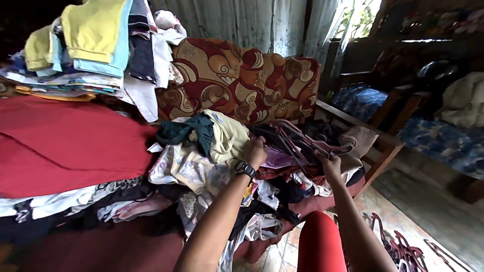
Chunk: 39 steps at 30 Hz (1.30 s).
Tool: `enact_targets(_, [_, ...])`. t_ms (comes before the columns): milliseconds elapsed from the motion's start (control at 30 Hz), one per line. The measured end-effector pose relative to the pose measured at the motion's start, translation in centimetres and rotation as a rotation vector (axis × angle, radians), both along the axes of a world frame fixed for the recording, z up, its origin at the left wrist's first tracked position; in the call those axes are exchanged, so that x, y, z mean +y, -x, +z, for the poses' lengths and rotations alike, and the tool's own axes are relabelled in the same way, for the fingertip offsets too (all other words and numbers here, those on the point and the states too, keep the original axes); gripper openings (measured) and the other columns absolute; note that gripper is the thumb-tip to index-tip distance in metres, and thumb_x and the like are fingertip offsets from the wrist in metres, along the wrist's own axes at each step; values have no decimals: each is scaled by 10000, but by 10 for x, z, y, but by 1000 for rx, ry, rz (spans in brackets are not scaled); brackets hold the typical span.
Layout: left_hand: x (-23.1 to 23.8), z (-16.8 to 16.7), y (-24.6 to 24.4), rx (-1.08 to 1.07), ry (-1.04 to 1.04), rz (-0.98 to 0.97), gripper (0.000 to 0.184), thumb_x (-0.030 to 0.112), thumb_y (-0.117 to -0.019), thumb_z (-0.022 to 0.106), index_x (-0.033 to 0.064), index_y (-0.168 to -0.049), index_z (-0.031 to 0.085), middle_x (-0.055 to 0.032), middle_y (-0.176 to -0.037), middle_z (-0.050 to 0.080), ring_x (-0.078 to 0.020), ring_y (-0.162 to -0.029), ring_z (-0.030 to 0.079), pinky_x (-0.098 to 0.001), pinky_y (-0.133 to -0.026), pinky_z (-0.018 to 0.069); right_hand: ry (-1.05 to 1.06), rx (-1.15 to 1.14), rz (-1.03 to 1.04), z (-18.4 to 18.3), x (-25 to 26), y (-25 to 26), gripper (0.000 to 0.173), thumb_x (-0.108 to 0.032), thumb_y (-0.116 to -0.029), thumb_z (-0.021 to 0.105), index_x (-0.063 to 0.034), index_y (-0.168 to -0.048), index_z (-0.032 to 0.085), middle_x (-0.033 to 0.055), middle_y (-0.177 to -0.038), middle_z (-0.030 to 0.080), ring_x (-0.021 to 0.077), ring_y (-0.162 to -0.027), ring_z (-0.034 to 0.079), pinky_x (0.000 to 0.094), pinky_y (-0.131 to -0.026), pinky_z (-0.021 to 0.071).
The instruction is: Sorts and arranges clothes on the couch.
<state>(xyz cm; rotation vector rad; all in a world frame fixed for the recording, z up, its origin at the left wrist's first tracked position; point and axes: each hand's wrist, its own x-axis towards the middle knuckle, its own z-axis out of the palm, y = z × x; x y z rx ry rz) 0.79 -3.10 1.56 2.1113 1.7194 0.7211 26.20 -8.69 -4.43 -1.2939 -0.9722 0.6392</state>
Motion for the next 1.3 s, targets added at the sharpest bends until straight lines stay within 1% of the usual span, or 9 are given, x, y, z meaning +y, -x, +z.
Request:
enact_targets(133, [-1, 3, -9, -12, -76, 158, 553, 424, -958, 705, 20, -1316, 586, -242, -1416, 546, -407, -1218, 608, -585, -995, 495, -75, 29, 49, -2, -5, -1, 125, -27, -930, 710, 64, -1012, 681, 61, -863, 708, 65, -780, 659, 273, -779, 572])
enact_targets(333, [5, 7, -25, 61, -183, 192, 588, 351, -990, 632, 51, -1480, 504, -192, -1624, 353, -403, -1332, 541, -559, -1008, 504, -166, 30, 86, 1, -18, -1, 197, 11, -913, 697, 66, -1097, 656, 56, -931, 712, 58, -850, 671, 257, -826, 577])
enact_targets(500, [22, 3, -19, 78, -226, 137, 376, 238, -1081, 460, 19, -1337, 628, -220, -1339, 634, -388, -1245, 611, -569, -1022, 479, -186, 44, 31, -1, -14, -4, 206, 25, -909, 696, 76, -1102, 646, 53, -915, 707, 54, -815, 665, 254, -802, 578])
enact_targets(633, [26, -2, -17, -178, -180, 199, 398, 201, -1105, 386, -46, -1342, 590, -296, -1194, 673, -437, -1150, 654, -588, -1012, 484, -46, 81, -25, -4, -4, -6, 148, -40, -910, 742, 56, -1005, 682, 53, -853, 709, 63, -770, 657, 271, -774, 567])
enact_targets(833, [40, 5, -16, -382, -9, 229, 416, 184, -1122, 343, -86, -1324, 585, -331, -1265, 626, -438, -1240, 594, -577, -1073, 430, -91, 140, -39, -13, -3, -7, 115, 43, -864, 734, 70, -958, 673, 55, -834, 717, 59, -758, 671, 262, -767, 581])
enact_targets(967, [47, 9, -16, -384, 106, 245, 396, 207, -1109, 402, -69, -1284, 625, -304, -1302, 619, -404, -1271, 579, -545, -1089, 427, -167, 237, -109, -8, -24, -14, 284, 98, -849, 711, 89, -1111, 602, 87, -933, 695, 91, -831, 675, 283, -798, 589])
enact_targets(1100, [57, -1, -5, -335, 126, 165, 386, 206, -1100, 437, -34, -1355, 601, -296, -1374, 582, -408, -1331, 535, -544, -1117, 409, -490, 569, -82, 3, -36, -60, 269, -48, -1017, 425, -166, -869, 615, -85, -687, 647, 36, -607, 616, 240, -602, 564])
enact_targets(1233, [50, -27, -17, -194, 92, -66, 400, 146, -1061, 503, -9, -1425, 563, -274, -1425, 567, -389, -1372, 517, -525, -1159, 385, -224, 198, -7, 13, -33, -31, 93, 36, -959, 586, 38, -1039, 633, 28, -861, 701, 89, -791, 671, 292, -768, 589])
enact_targets(1300, [28, -32, -22, -181, 60, -145, 422, 197, -1031, 575, 6, -1407, 591, -248, -1488, 516, -369, -1430, 448, -517, -1194, 343, -141, -24, 120, 21, -25, -13, 204, 21, -904, 685, 89, -1092, 646, 79, -946, 709, 100, -872, 668, 305, -855, 572])
